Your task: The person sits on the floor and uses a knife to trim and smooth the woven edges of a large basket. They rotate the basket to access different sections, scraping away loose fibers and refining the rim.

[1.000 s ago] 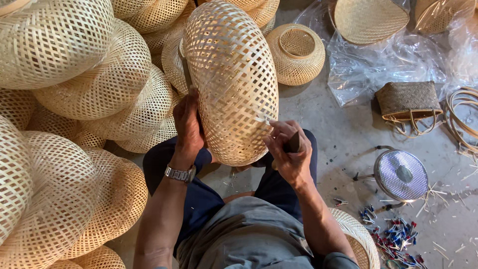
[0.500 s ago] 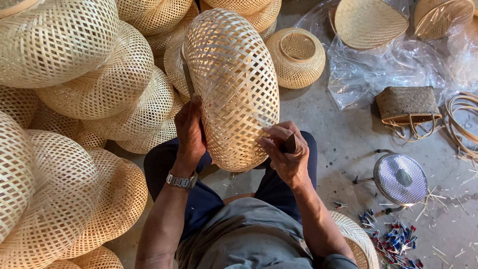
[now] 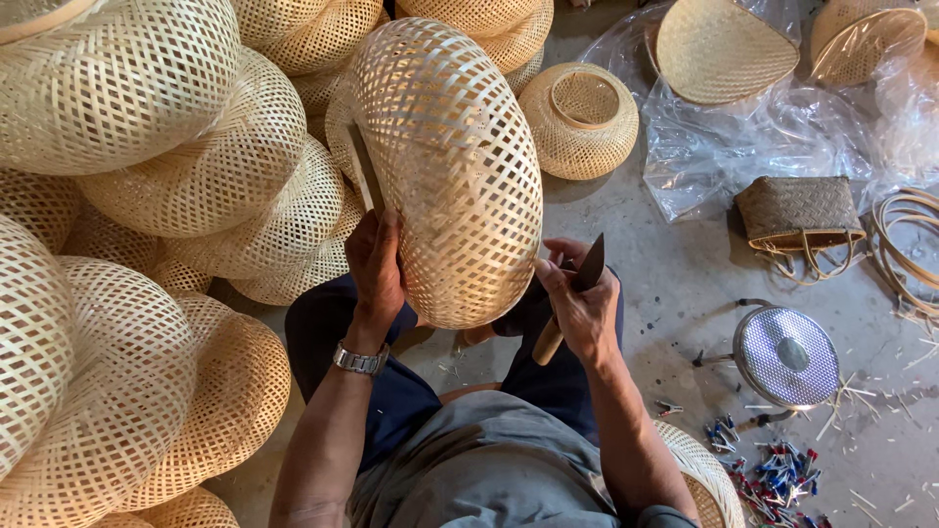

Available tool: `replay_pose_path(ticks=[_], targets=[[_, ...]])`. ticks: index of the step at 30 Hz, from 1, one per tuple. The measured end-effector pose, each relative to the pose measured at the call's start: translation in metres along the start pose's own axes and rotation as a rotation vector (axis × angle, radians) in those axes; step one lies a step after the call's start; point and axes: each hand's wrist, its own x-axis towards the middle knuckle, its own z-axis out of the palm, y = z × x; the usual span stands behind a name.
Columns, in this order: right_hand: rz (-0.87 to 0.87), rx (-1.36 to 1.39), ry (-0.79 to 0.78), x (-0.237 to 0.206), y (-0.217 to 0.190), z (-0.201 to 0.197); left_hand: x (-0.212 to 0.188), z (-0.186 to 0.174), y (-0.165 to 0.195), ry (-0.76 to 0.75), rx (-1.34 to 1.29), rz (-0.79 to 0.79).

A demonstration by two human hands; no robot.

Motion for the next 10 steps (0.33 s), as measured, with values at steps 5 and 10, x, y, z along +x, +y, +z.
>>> replay_pose_path(ticks=[5,10], targets=[[0.211,0.083,-0.009,0.011,0.002,-0.005,-0.001,-0.002,-0.007,-0.012,0.026,0.051],[-0.077,-0.077,-0.077,0.011,0.001,-0.008,-0.005,-0.011,-0.015,0.008,0.163,0.024]])
